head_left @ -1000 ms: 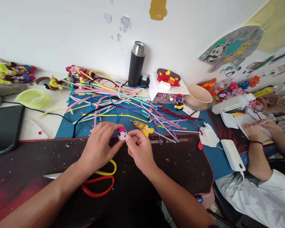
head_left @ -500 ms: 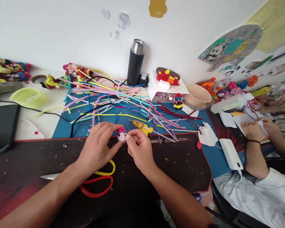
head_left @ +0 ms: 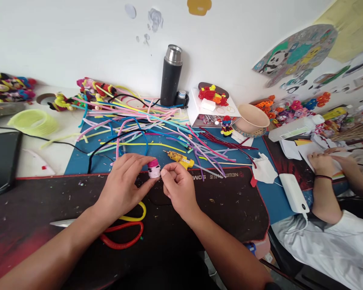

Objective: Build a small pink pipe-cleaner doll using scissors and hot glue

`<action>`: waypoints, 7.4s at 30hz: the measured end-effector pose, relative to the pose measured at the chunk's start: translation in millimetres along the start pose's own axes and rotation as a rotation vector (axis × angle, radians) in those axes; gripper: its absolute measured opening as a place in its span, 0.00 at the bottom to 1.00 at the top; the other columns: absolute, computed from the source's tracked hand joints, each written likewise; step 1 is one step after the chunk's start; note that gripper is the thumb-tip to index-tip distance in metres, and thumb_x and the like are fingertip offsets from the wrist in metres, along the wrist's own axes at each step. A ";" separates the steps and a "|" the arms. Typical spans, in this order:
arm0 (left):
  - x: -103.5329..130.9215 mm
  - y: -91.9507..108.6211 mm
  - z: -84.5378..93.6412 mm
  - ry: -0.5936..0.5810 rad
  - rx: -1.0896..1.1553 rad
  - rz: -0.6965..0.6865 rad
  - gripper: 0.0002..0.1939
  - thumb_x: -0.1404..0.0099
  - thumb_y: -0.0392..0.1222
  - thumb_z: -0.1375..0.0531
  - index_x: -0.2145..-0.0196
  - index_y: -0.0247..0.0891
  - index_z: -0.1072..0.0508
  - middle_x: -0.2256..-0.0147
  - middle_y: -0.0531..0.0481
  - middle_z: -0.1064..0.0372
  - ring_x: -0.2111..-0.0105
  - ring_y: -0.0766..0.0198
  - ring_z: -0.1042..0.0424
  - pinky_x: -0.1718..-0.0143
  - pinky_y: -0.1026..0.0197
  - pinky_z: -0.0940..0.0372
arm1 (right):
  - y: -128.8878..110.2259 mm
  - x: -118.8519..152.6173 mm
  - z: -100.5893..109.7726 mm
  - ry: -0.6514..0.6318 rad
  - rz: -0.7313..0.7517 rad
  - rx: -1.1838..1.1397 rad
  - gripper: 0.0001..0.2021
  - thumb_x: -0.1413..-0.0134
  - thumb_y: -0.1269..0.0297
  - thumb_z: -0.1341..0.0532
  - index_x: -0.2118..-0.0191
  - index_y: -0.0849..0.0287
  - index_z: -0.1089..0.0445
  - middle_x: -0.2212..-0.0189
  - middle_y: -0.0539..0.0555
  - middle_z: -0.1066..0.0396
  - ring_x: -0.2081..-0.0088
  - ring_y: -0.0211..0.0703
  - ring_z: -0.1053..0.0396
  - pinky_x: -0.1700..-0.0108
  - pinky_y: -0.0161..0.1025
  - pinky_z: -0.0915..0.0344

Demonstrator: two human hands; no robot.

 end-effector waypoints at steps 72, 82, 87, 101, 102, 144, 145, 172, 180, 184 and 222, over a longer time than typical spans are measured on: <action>2.1 -4.4 -1.5 -0.023 0.024 0.010 0.15 0.22 0.45 0.36 0.42 0.37 0.26 0.53 0.40 0.20 0.52 0.46 0.24 0.48 0.46 0.30 | -0.9 -0.6 0.8 -0.003 0.000 -0.012 0.17 0.38 0.50 0.30 0.64 0.53 0.35 0.84 0.37 0.44 0.85 0.30 0.50 0.82 0.31 0.54; 2.4 -6.3 -2.2 -0.019 0.059 0.055 0.17 0.22 0.49 0.36 0.41 0.38 0.25 0.53 0.41 0.21 0.52 0.46 0.24 0.50 0.48 0.31 | -4.7 3.9 5.9 -0.027 0.044 0.072 0.17 0.34 0.45 0.32 0.59 0.56 0.25 0.80 0.40 0.42 0.83 0.31 0.49 0.81 0.33 0.53; 2.1 -6.1 -2.5 -0.025 0.070 0.057 0.18 0.22 0.48 0.37 0.41 0.36 0.25 0.53 0.41 0.21 0.53 0.47 0.24 0.49 0.48 0.30 | -2.5 7.1 5.9 -0.052 0.088 0.070 0.19 0.32 0.44 0.32 0.59 0.57 0.22 0.80 0.41 0.43 0.83 0.31 0.49 0.81 0.33 0.54; 2.7 -8.3 -3.6 -0.039 0.078 0.062 0.18 0.22 0.49 0.37 0.41 0.38 0.25 0.53 0.42 0.21 0.52 0.48 0.25 0.49 0.48 0.30 | -1.5 7.7 6.9 -0.036 0.080 0.058 0.20 0.32 0.42 0.33 0.53 0.56 0.20 0.81 0.41 0.45 0.83 0.32 0.52 0.80 0.34 0.52; 2.7 -8.3 -3.5 -0.039 0.080 0.062 0.18 0.22 0.49 0.36 0.41 0.37 0.25 0.53 0.41 0.21 0.52 0.48 0.25 0.49 0.48 0.30 | -1.4 7.7 6.7 -0.035 0.080 0.053 0.20 0.32 0.43 0.33 0.53 0.56 0.19 0.81 0.41 0.45 0.83 0.32 0.52 0.81 0.34 0.52; -17.5 -15.6 8.8 -0.086 0.159 0.156 0.20 0.24 0.49 0.37 0.38 0.41 0.25 0.45 0.40 0.20 0.44 0.47 0.22 0.41 0.45 0.28 | -12.1 -16.4 20.6 -0.168 0.135 0.196 0.22 0.30 0.47 0.33 0.40 0.55 0.25 0.79 0.39 0.45 0.81 0.34 0.47 0.78 0.34 0.48; -21.1 -16.9 10.5 -0.084 0.156 0.158 0.20 0.24 0.49 0.37 0.38 0.41 0.25 0.44 0.40 0.20 0.43 0.46 0.22 0.40 0.44 0.28 | -12.4 -20.4 20.6 -0.184 0.154 0.219 0.23 0.30 0.47 0.33 0.39 0.55 0.25 0.78 0.40 0.44 0.80 0.34 0.46 0.78 0.34 0.47; -38.9 -24.8 11.1 -0.047 0.385 0.296 0.27 0.28 0.56 0.34 0.37 0.43 0.25 0.57 0.46 0.18 0.59 0.52 0.20 0.54 0.50 0.23 | -30.4 -64.9 16.4 -0.362 0.367 0.446 0.25 0.34 0.69 0.34 0.33 0.47 0.27 0.65 0.46 0.24 0.78 0.33 0.30 0.74 0.33 0.33; -36.0 -24.8 9.5 -0.059 0.451 0.345 0.25 0.29 0.58 0.33 0.40 0.43 0.23 0.55 0.45 0.17 0.58 0.51 0.19 0.52 0.50 0.24 | -23.4 -61.8 18.1 -0.351 0.357 0.395 0.27 0.34 0.68 0.33 0.32 0.44 0.27 0.63 0.48 0.24 0.77 0.35 0.30 0.74 0.35 0.32; -37.9 -21.7 10.4 -0.079 0.428 0.364 0.25 0.30 0.58 0.32 0.42 0.43 0.21 0.60 0.49 0.17 0.61 0.53 0.20 0.54 0.52 0.24 | -22.2 -61.7 19.9 -0.371 0.341 0.395 0.27 0.34 0.68 0.34 0.32 0.45 0.28 0.63 0.46 0.26 0.77 0.34 0.30 0.73 0.35 0.32; -30.4 -13.9 -4.1 -0.079 0.543 0.454 0.31 0.32 0.57 0.31 0.35 0.44 0.24 0.60 0.49 0.22 0.59 0.53 0.23 0.55 0.54 0.27 | -10.0 -64.9 34.7 -0.300 0.438 0.592 0.25 0.33 0.65 0.33 0.33 0.52 0.27 0.71 0.46 0.28 0.73 0.39 0.30 0.69 0.35 0.34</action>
Point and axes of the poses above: each hand's wrist, its own x-axis away from the middle knuckle, its own z-axis out of the back of the hand, y = z × x, the point moved 2 cm from there along -x, towards the middle knuckle
